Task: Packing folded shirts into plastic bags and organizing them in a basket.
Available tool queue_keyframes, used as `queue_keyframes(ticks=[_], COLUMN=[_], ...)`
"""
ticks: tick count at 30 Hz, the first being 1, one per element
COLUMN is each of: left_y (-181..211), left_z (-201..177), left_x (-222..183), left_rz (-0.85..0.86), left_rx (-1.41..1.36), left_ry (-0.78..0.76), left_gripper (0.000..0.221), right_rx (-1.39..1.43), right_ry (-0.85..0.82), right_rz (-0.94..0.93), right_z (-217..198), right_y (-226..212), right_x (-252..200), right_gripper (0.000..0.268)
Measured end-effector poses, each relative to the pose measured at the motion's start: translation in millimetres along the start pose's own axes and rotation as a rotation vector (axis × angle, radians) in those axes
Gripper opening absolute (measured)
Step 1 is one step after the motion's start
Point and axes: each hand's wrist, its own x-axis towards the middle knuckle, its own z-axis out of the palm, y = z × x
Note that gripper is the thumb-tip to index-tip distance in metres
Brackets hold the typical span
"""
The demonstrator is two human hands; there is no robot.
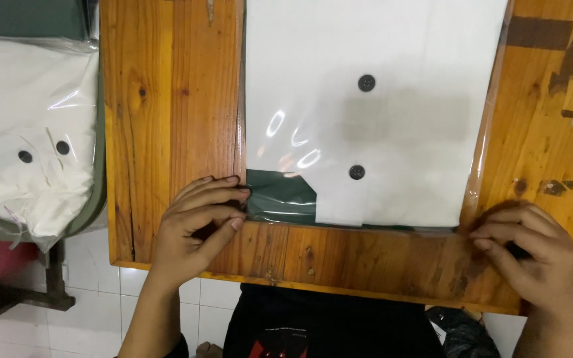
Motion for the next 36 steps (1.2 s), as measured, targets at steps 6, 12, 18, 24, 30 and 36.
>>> queue_keyframes(ticks=[6,12,18,24,30,36], left_y=[4,10,11,15,15,27], left_z=[5,15,24,25,40,36], left_x=[1,1,-2,-1,2,-3], left_rz=[-0.071,-0.121,-0.108,-0.155,-0.138,-0.008], left_rx=[-0.034,-0.011,0.081,0.124,0.274,0.198], left_ry=[0.053,0.151,0.227,0.246,0.287,0.528], left_gripper=[0.005,0.007,0.005,0.007,0.018,0.021], right_rx=[-0.050,-0.103,-0.112,-0.194,-0.333,-0.147], right_ry=[0.035,0.078,0.124,0.145,0.224,0.430], right_rz=[0.205,0.262,0.330,0.265,0.295,0.216], right_z=[5,13,18,23,34,30], right_y=[-14,-18,-23,-22,-24,-17], right_x=[2,0,2,5,5,-7], right_gripper=[0.006,0.016,0.012,0.014,0.031,0.024])
